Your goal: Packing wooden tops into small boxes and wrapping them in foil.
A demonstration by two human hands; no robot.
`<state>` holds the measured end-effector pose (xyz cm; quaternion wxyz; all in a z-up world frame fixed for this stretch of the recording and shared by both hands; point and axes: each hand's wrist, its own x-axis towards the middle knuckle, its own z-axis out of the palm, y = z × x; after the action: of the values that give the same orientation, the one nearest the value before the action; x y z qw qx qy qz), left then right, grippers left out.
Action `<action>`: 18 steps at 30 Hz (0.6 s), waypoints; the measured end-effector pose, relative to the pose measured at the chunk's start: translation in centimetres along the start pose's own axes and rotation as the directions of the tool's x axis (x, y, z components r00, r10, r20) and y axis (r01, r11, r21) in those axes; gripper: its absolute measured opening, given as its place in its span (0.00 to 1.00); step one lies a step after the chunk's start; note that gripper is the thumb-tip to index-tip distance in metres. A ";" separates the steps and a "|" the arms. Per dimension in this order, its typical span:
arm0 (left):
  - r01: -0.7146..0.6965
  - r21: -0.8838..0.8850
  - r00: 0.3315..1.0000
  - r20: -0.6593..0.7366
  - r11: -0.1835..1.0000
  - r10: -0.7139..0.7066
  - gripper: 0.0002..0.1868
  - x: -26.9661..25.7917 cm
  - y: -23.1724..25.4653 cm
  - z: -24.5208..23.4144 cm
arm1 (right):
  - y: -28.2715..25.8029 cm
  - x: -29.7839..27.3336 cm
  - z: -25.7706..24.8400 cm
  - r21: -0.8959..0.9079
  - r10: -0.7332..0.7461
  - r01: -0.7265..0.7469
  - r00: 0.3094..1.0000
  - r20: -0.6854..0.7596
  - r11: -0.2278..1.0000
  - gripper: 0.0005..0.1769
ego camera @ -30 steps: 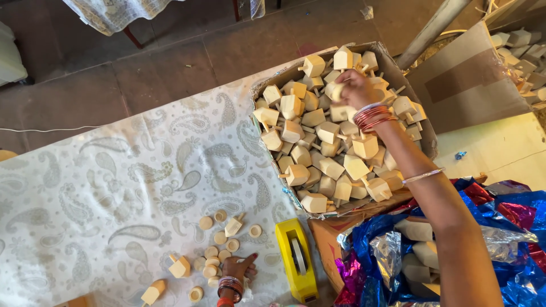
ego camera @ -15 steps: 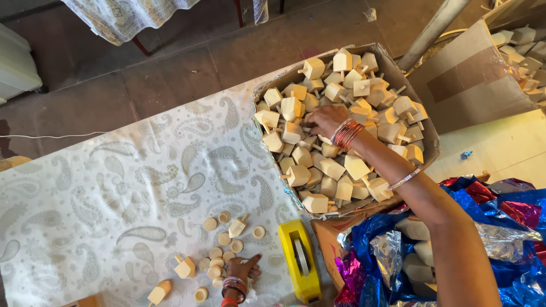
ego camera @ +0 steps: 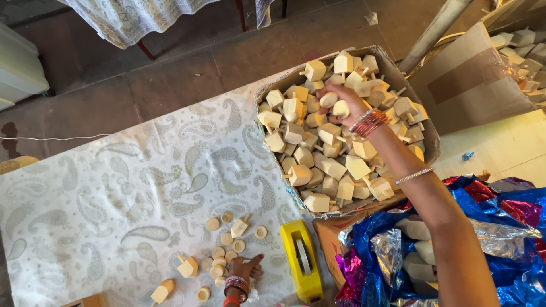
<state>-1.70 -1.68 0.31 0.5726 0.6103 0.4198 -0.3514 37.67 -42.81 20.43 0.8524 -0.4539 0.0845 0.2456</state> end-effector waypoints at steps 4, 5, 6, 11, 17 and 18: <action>0.015 0.034 1.000 -0.013 0.999 -0.014 0.20 -0.2 0.3 0.1 | 3.0 2.7 -0.9 -0.593 0.062 -0.162 0.981 -0.186 0.789 0.17; 0.014 0.034 1.000 -0.014 0.999 -0.014 0.20 -0.1 0.2 0.1 | 3.6 3.2 -0.7 -0.592 0.062 -0.161 0.981 -0.185 0.789 0.17; 0.008 0.034 1.000 -0.018 0.999 -0.007 0.20 -0.1 0.2 0.1 | 4.3 3.7 -0.4 -0.852 -0.122 -0.048 0.984 -0.130 0.521 0.16; 0.020 -0.026 1.000 -0.007 0.999 -0.021 0.20 0.1 0.0 -0.1 | 6.3 6.0 0.4 -0.880 -0.275 -0.124 0.961 0.008 -0.458 0.22; 0.030 0.010 1.000 -0.006 0.999 -0.030 0.20 -0.7 0.7 0.2 | 2.0 3.5 1.0 -0.941 -0.203 -0.170 0.973 -0.113 -0.293 0.14; 0.016 0.008 1.000 -0.013 1.000 -0.016 0.19 -0.8 0.8 0.2 | 1.3 3.3 -0.3 -0.993 -0.246 -0.099 0.966 -0.080 -0.065 0.14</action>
<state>-1.28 -2.00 1.37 0.5644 0.6117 0.4269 -0.3537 39.84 -41.32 18.09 0.2470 -0.9596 -0.0456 0.1266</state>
